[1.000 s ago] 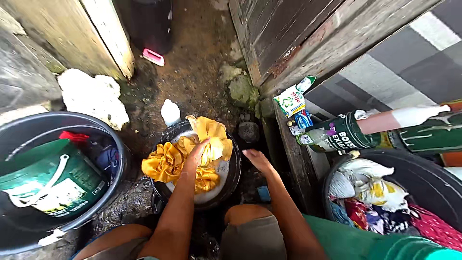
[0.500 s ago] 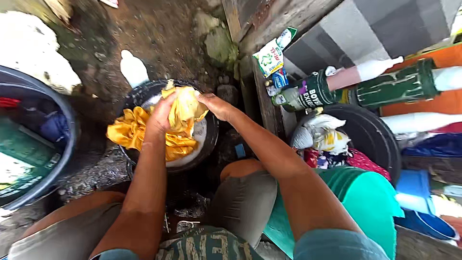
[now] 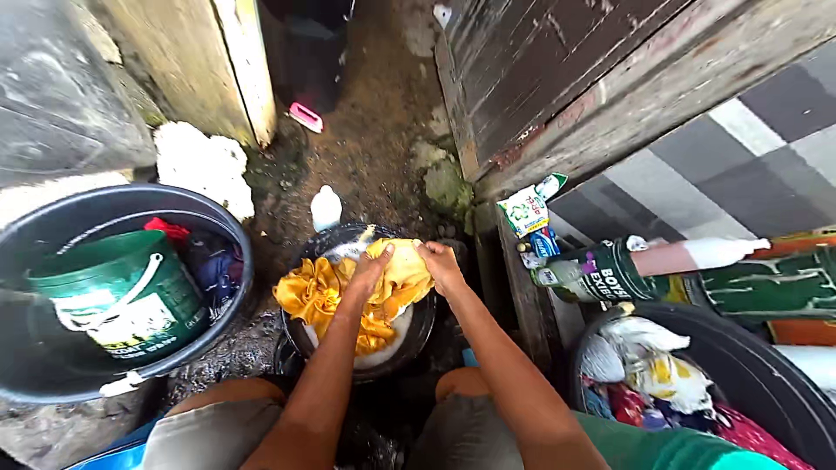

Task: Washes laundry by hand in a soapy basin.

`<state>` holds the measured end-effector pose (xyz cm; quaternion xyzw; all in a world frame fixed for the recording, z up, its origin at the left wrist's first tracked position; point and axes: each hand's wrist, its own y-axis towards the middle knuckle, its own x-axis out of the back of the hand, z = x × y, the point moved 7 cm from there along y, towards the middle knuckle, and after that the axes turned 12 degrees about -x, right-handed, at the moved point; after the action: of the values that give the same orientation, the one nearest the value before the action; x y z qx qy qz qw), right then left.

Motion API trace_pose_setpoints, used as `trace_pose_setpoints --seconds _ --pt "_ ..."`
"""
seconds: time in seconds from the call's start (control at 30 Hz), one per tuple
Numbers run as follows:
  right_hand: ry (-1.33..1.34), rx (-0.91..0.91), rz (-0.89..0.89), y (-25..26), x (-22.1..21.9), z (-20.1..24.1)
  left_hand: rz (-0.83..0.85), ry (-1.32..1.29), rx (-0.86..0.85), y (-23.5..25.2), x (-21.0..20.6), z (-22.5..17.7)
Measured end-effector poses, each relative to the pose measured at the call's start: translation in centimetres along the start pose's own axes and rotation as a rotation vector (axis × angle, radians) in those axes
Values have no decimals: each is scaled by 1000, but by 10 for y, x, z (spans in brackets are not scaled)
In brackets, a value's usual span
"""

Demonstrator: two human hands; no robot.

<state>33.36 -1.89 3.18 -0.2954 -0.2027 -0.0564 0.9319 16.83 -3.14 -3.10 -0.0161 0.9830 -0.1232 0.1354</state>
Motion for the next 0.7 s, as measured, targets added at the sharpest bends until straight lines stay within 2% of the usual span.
trace_pose_setpoints --seconds 0.1,0.17,0.23,0.3,0.33,0.4,0.47,0.53,0.6,0.63,0.7 --pt "-8 73 -104 -14 -2 3 -91 -54 50 -7 -3 -7" --pt "-200 202 -222 -41 -9 14 -115 -132 105 -14 -6 -10" --pt "-459 472 -291 -81 -41 26 -86 -209 143 -36 -11 -17" --pt "-566 806 -363 -107 -75 21 35 -131 130 -76 -11 -32" --pt "-580 803 -360 -105 -78 17 39 -79 135 -85 -12 -33" --pt "-616 584 -325 -73 -60 12 -64 -28 206 -87 -17 -28" --pt "-598 515 -320 -63 -54 12 -46 99 210 -93 -12 -38" --pt "-531 632 -283 -101 -72 20 -3 163 105 -101 3 -54" --pt "-398 898 -310 -137 -93 26 61 133 34 -108 11 -70" --pt "-364 933 -335 -135 -92 28 41 128 66 -108 10 -71" --pt "-402 776 -336 -106 -76 27 -106 150 156 -97 5 -56"
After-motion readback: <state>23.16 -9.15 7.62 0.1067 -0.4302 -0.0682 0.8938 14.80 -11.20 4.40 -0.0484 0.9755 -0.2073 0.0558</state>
